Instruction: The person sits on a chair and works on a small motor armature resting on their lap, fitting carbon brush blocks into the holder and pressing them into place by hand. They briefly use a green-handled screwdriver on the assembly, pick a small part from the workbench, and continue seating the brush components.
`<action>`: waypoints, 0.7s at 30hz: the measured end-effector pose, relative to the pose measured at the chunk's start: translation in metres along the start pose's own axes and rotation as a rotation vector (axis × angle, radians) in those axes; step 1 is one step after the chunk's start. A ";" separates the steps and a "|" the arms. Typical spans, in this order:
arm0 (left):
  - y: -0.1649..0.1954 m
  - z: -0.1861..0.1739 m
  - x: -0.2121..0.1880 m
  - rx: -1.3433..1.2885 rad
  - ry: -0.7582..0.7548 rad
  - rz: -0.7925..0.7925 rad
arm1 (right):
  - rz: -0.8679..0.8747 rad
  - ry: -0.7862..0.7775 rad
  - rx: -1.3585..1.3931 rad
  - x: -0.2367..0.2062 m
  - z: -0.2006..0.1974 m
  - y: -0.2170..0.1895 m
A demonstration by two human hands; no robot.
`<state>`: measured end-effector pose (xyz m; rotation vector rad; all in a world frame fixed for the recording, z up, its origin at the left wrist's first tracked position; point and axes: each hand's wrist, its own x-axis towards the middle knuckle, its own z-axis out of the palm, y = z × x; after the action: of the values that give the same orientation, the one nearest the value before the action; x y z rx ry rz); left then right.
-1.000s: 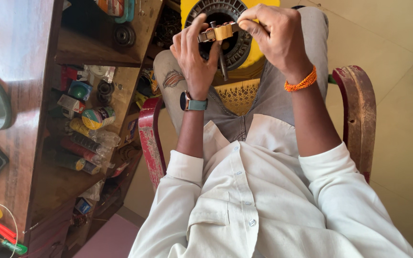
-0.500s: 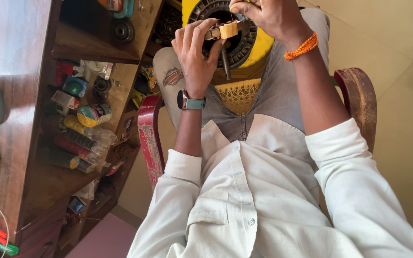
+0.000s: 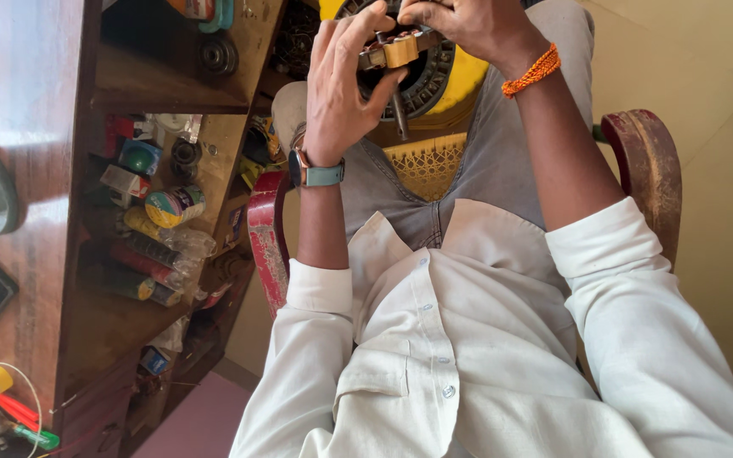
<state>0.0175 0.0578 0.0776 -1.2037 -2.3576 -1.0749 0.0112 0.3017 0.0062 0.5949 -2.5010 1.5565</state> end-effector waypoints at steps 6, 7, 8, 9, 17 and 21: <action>-0.003 0.008 0.008 -0.027 -0.054 -0.016 | -0.007 0.029 0.034 -0.002 0.000 -0.005; -0.003 0.009 0.008 -0.026 -0.060 -0.029 | -0.016 0.044 0.022 -0.002 0.000 -0.005; -0.003 0.009 0.008 -0.024 -0.066 -0.042 | -0.016 0.047 0.011 -0.003 0.000 -0.005; -0.002 0.009 0.008 -0.022 -0.070 -0.056 | -0.016 0.048 0.001 -0.003 0.001 -0.005; 0.000 0.007 0.012 0.111 -0.103 0.041 | 0.011 0.041 0.040 -0.001 0.003 -0.004; 0.002 0.000 0.015 0.217 -0.192 0.073 | 0.019 0.056 0.047 -0.004 0.003 -0.002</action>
<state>0.0095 0.0673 0.0868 -1.3506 -2.4719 -0.6870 0.0156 0.2997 0.0052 0.5272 -2.4425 1.6202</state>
